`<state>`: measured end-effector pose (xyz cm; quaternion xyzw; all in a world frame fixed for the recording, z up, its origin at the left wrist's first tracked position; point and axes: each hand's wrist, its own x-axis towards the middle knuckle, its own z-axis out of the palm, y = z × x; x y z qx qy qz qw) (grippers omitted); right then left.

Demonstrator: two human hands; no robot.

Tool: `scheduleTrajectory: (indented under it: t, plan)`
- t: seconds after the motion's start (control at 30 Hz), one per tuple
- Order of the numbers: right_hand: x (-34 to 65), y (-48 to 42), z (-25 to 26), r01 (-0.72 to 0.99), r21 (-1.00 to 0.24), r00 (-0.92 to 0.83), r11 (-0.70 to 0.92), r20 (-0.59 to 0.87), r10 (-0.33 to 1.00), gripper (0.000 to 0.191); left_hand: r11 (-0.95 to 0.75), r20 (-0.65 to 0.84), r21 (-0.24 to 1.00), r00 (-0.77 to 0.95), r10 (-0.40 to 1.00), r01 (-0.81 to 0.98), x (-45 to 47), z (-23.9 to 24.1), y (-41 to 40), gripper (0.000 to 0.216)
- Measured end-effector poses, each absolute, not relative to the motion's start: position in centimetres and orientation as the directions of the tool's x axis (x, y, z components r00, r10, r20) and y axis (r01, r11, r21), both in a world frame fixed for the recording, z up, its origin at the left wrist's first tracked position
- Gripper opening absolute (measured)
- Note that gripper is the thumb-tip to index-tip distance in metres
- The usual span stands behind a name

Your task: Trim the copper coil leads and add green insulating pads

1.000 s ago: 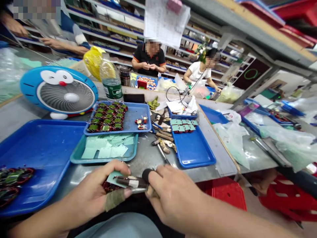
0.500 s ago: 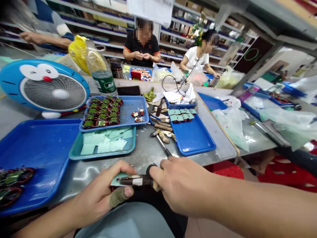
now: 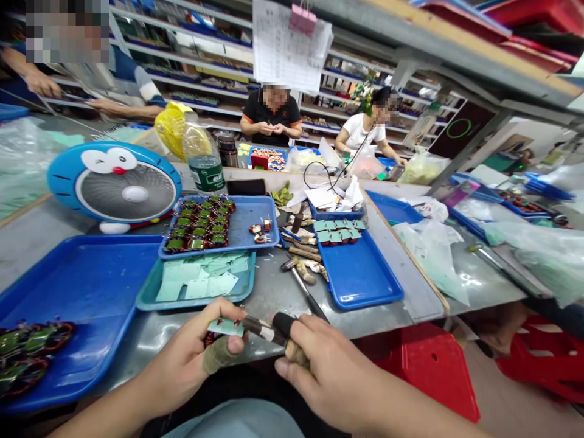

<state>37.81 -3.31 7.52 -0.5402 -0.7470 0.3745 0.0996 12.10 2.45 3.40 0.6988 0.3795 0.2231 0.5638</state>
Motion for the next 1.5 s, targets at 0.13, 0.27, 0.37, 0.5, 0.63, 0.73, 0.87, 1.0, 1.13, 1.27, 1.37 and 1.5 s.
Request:
scheduleTrajectory:
  t: [0.13, 0.27, 0.37, 0.5, 0.63, 0.73, 0.87, 1.0, 1.13, 1.27, 1.37, 1.5]
  plan:
    - [37.8, -2.8, 8.0, 0.713, -0.67, -0.457, 0.205, -0.222, 0.861, 0.013, -0.138, -0.082, 0.947, 0.632, 0.77, 0.29, 12.6, 3.6, 2.4, 0.036]
    - [38.5, -2.7, 7.7, 0.746, -0.599, -0.496, 0.291, -0.209, 0.843, 0.009, -0.221, -0.049, 0.919, 0.653, 0.756, 0.325, 12.9, 3.9, 2.3, 0.036]
    - [39.0, -3.0, 7.1, 0.777, -0.518, -0.511, 0.358, -0.187, 0.839, 0.01, -0.208, -0.073, 0.916, 0.653, 0.754, 0.343, 13.1, 4.1, 2.0, 0.038]
    - [39.3, -3.5, 6.4, 0.809, -0.433, -0.506, 0.399, -0.165, 0.847, 0.009, -0.182, -0.1, 0.921, 0.66, 0.745, 0.346, 13.3, 4.4, 1.8, 0.04]
    - [39.0, -3.8, 6.6, 0.814, -0.39, -0.508, 0.429, -0.122, 0.853, 0.009, -0.165, -0.111, 0.922, 0.645, 0.757, 0.351, 13.2, 5.0, 1.7, 0.04]
    - [38.8, -3.5, 7.0, 0.842, -0.333, -0.48, 0.424, -0.105, 0.871, 0.009, -0.127, -0.143, 0.922, 0.626, 0.767, 0.366, 13.5, 5.2, 1.8, 0.041]
    - [38.7, -2.0, 7.1, 0.878, -0.212, -0.459, 0.43, -0.119, 0.88, 0.009, 0.002, -0.185, 0.954, 0.582, 0.792, 0.301, 14.0, 3.8, 2.7, 0.044]
    - [37.1, -1.2, 5.0, 0.794, -0.549, -0.347, 0.263, -0.053, 0.936, 0.009, 0.12, -0.23, 0.961, 0.478, 0.848, 0.251, 13.7, 1.9, 3.6, 0.051]
    - [32.6, -1.6, 0.8, 0.005, -0.996, -0.048, -0.085, -0.085, 0.995, 0.042, 0.151, -0.204, 0.977, 0.462, 0.863, 0.149, 13.3, 1.6, 3.2, 0.053]
    - [29.3, -1.6, -1.5, -0.567, -0.813, 0.043, -0.128, -0.185, 0.982, 0.088, 0.16, -0.182, 0.983, 0.497, 0.848, 0.087, 13.3, 1.7, 1.8, 0.059]
    - [29.5, -1.6, -1.2, -0.711, -0.679, -0.012, -0.185, -0.251, 0.968, 0.096, 0.221, -0.142, 0.971, 0.523, 0.841, -0.091, 13.3, 0.9, 1.0, 0.08]
    - [30.1, -1.8, -0.4, -0.71, -0.665, -0.033, -0.229, -0.294, 0.955, 0.088, 0.216, -0.057, 0.959, 0.618, 0.784, -0.185, 14.2, 0.3, 0.7, 0.072]
